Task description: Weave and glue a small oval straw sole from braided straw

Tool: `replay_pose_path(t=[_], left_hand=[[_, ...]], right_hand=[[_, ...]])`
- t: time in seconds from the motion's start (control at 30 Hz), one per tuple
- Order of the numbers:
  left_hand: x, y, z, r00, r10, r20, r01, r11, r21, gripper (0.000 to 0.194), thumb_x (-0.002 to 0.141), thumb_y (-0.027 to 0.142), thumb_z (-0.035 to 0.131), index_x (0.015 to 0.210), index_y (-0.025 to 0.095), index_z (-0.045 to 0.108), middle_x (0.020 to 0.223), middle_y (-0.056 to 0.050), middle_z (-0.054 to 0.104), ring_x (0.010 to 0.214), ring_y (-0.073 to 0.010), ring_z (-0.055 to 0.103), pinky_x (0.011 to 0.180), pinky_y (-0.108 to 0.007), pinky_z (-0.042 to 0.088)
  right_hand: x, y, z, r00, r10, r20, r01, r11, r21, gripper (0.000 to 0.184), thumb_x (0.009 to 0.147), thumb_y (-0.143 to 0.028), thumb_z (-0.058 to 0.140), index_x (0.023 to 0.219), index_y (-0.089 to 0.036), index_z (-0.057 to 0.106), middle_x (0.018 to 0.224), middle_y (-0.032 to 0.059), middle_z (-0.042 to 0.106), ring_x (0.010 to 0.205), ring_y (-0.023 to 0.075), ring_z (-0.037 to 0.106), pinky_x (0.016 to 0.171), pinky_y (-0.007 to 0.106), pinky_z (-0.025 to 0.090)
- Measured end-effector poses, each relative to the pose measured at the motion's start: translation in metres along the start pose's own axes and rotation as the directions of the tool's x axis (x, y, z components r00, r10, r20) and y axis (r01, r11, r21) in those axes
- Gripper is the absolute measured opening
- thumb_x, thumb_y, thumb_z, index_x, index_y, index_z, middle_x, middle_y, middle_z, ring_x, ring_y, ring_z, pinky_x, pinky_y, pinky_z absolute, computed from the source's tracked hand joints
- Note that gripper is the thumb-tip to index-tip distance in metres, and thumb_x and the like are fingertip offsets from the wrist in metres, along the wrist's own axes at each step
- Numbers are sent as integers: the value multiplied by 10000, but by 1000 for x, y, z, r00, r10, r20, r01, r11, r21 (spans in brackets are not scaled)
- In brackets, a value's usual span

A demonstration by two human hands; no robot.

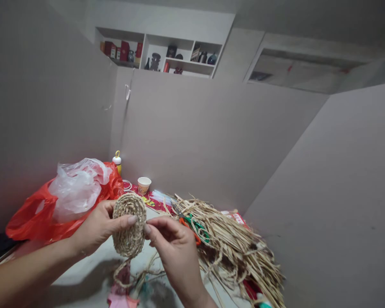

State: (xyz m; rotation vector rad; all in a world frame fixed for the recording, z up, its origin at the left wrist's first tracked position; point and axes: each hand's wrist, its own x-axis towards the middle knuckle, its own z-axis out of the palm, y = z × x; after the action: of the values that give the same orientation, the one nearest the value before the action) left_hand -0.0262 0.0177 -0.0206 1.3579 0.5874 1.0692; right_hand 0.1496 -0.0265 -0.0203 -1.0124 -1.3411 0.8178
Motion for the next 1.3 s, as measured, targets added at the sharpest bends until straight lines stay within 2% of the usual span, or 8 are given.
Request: replay_pose_path(t=[0.17,0.3,0.47,0.63,0.87,1.07,1.23,1.3], left_hand=[[-1,1,3,998,-64,-25,65,997,38,252,671,320,791,784,118,690,713,-34,673,639,-142,592,604,-255,465],[-2,1,4,998,-40,-39,43,996,82,202,694,296,770,739,126,672,680,-10,646,616,-121,565,578,-234,446],[-3,0,6,1000,-30,8,30,998,58,169,743,278,732,759,131,650,690,2,634,623,-110,556,580,-224,450],[-5,-4,8,999,-4,48,4,1000,-1,120,771,236,714,782,138,645,685,22,623,603,-86,537,566,-196,437],[-6,0,15,995,43,87,-40,999,-32,109,805,193,666,718,137,633,635,40,581,559,-68,487,504,-164,391],[-10,2,19,998,37,53,-41,996,74,134,813,189,640,692,142,606,616,51,534,548,-68,446,489,-163,376],[-4,-9,18,995,73,-61,-63,987,149,191,786,203,650,637,149,544,568,66,484,517,-68,406,489,-176,369],[1,-12,14,996,62,-72,-53,991,123,180,776,241,669,664,143,566,581,53,522,523,-77,440,489,-185,374]], right_hand=[[2,1,1,995,80,63,-83,996,45,109,695,-293,797,684,-196,748,583,-17,677,514,83,565,508,175,486],[3,6,-3,990,97,102,-105,992,75,123,687,-316,805,688,-204,756,583,-13,678,503,87,568,493,186,481],[2,2,-7,989,70,129,-66,997,-40,120,740,-317,757,704,-202,761,616,4,680,530,108,568,510,218,481],[-6,-3,-6,993,-11,116,31,983,-179,141,793,-295,700,698,-198,737,631,11,678,575,130,568,536,237,464],[-10,-7,-3,988,-73,138,110,953,-282,170,834,-258,645,689,-188,699,616,5,652,572,139,554,534,254,444],[-12,-11,-1,983,-109,151,153,934,-323,178,843,-211,621,675,-182,673,607,-5,637,570,134,559,540,249,434],[-8,3,5,978,-185,100,209,906,-369,204,836,-196,603,645,-166,666,613,6,632,572,134,550,554,257,430],[-2,6,4,985,-137,103,163,935,-316,193,835,-222,603,687,-164,712,625,17,653,581,143,566,556,261,451]])
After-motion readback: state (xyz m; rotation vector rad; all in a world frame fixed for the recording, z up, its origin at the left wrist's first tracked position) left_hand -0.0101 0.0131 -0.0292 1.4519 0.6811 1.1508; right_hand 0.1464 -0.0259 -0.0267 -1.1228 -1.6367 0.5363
